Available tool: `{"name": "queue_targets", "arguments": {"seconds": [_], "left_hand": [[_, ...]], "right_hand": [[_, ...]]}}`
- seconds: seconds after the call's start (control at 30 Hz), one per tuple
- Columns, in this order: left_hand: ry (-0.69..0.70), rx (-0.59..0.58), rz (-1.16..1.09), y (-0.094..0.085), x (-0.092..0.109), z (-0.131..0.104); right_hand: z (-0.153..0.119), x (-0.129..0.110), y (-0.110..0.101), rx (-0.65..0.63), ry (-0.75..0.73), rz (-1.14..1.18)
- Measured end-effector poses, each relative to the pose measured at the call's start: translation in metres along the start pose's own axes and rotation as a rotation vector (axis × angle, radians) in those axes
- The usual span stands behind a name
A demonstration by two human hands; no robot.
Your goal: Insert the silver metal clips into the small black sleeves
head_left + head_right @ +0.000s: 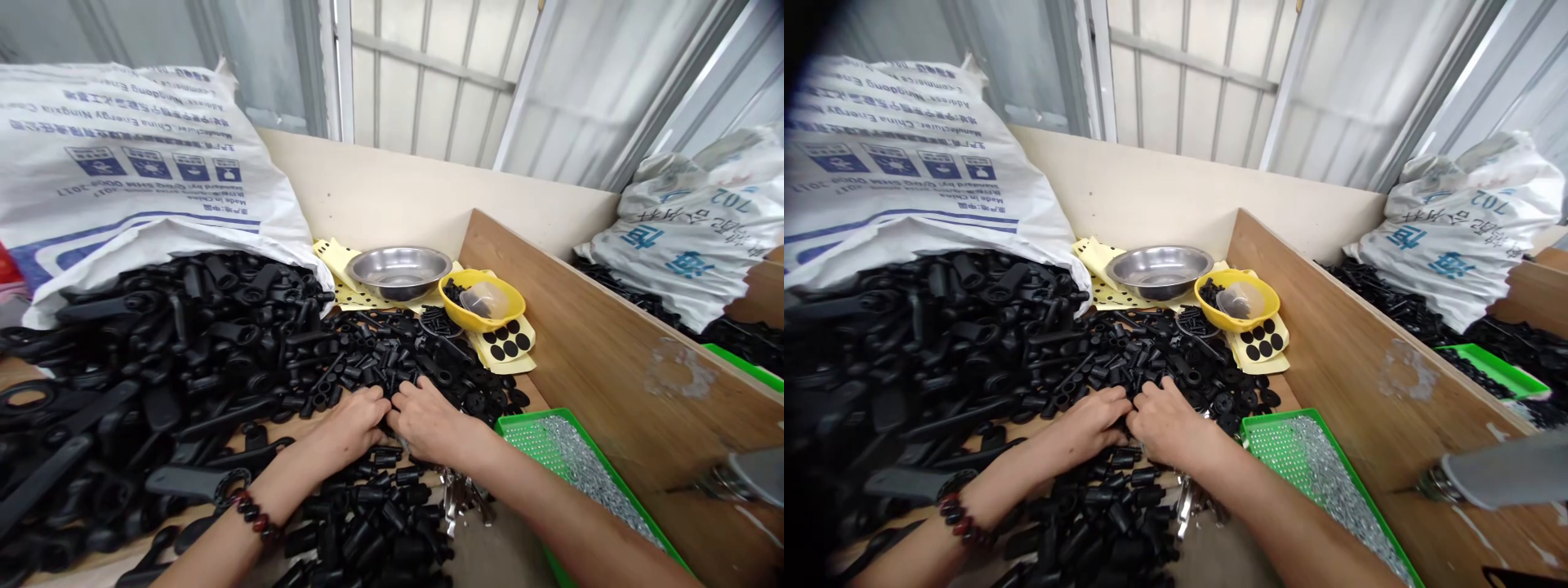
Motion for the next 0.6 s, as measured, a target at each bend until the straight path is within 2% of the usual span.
{"name": "queue_targets", "arguments": {"seconds": [0.17, 0.33, 0.6], "left_hand": [[-0.034, -0.018, 0.034, -0.006, 0.009, 0.0], [-0.046, -0.024, 0.07, -0.007, 0.015, 0.003], [-0.045, 0.041, 0.098, 0.002, 0.007, 0.008]], "right_hand": [[-0.002, 0.004, -0.002, -0.034, 0.006, 0.023], [-0.003, 0.0, 0.0, -0.003, 0.014, -0.005], [-0.006, 0.002, 0.007, 0.093, 0.053, -0.073]]}}
Point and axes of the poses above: each hand's wrist, its own z-axis towards the middle knuckle, its own y-axis out of the palm, x = y × z, the point moved 6 cm from there along z, towards the middle knuckle, and after that the axes turned 13 degrees about x, right-handed, at the moved point
